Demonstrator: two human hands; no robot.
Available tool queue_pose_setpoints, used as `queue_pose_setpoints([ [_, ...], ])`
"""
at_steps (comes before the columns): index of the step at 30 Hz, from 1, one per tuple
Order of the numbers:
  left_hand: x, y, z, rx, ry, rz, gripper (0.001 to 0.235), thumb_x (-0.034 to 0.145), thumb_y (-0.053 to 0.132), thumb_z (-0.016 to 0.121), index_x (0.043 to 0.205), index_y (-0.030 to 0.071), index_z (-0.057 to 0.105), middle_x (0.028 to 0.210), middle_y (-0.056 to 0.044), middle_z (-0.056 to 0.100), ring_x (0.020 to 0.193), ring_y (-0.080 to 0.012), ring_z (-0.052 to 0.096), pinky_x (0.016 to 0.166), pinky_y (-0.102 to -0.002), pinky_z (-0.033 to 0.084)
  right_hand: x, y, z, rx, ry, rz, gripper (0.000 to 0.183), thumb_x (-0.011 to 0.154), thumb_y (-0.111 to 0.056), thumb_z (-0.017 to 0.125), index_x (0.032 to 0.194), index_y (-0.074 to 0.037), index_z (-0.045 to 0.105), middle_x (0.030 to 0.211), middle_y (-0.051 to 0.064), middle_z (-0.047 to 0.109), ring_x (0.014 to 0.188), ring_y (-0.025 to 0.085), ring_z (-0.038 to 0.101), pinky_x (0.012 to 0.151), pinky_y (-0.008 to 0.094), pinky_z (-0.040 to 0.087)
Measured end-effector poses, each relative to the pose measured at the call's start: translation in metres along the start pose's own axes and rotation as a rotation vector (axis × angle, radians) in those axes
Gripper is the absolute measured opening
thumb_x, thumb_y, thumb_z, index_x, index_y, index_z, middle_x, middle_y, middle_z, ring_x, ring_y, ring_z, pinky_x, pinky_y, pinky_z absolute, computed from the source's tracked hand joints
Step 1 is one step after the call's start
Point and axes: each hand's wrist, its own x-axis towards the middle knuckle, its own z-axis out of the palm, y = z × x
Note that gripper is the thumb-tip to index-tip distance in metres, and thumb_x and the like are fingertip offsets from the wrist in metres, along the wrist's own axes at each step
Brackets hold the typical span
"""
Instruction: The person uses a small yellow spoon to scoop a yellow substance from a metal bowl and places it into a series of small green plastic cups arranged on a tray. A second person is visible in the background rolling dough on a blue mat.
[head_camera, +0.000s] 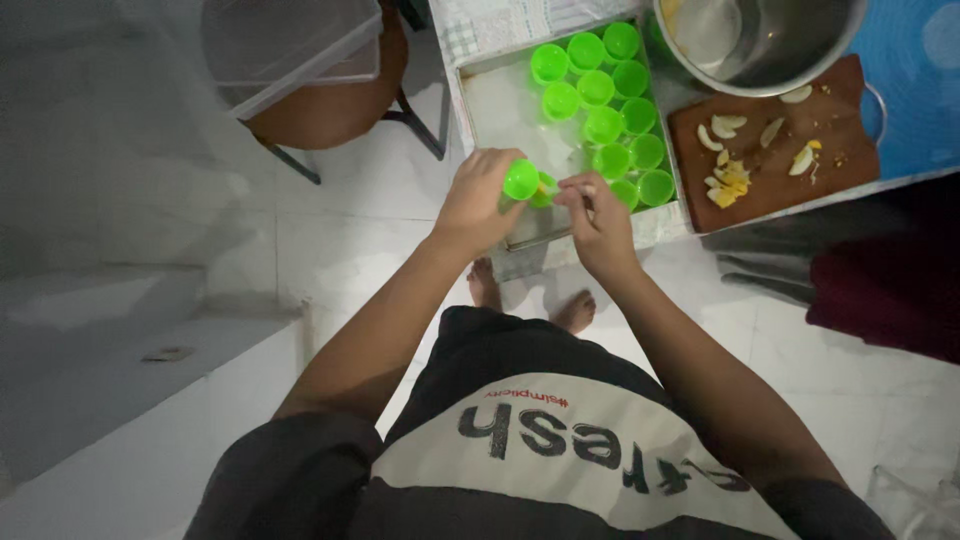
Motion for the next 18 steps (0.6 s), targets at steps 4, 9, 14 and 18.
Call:
queue_pose_setpoints([
  [4,-0.005,0.005,-0.011,0.008,0.071,-0.038,0.061,0.073,0.015,0.084,0.128,0.007,0.059,0.120,-0.013,0.066,0.121,-0.0350,0.054,0.107,-0.046,0.040,-0.001,-0.008,-0.002,0.130,0.035,-0.063,0.015,0.110,-0.010,0.053,0.117,0.001,0.060,0.104,0.010,0.069,0.099,0.015,0.069,0.087,0.027,0.053],
  [9,-0.005,0.003,-0.012,0.098,0.050,-0.093,0.057,0.070,0.024,0.089,0.120,0.012,0.063,0.112,-0.010,0.071,0.119,-0.0324,0.054,0.106,-0.047,0.039,-0.003,0.000,-0.006,0.122,0.028,-0.090,0.012,0.112,-0.007,0.050,0.114,0.002,0.057,0.115,0.010,0.066,0.102,0.016,0.069,0.093,0.029,0.054],
  [14,-0.007,-0.006,-0.007,0.158,0.066,-0.078,0.057,0.069,0.028,0.089,0.119,0.012,0.066,0.116,-0.012,0.070,0.123,-0.0340,0.051,0.107,-0.047,0.037,-0.002,0.013,-0.004,0.230,0.025,-0.044,0.015,0.111,-0.010,0.051,0.115,0.002,0.058,0.113,0.011,0.065,0.100,0.016,0.068,0.093,0.030,0.055],
  [18,-0.008,-0.013,-0.006,0.168,0.054,-0.087,0.059,0.069,0.027,0.088,0.122,0.014,0.067,0.123,-0.014,0.067,0.128,-0.0352,0.048,0.112,-0.048,0.034,0.004,0.019,-0.006,0.346,0.056,0.108,0.018,0.110,-0.015,0.052,0.116,0.000,0.060,0.100,0.008,0.067,0.096,0.014,0.068,0.092,0.029,0.056],
])
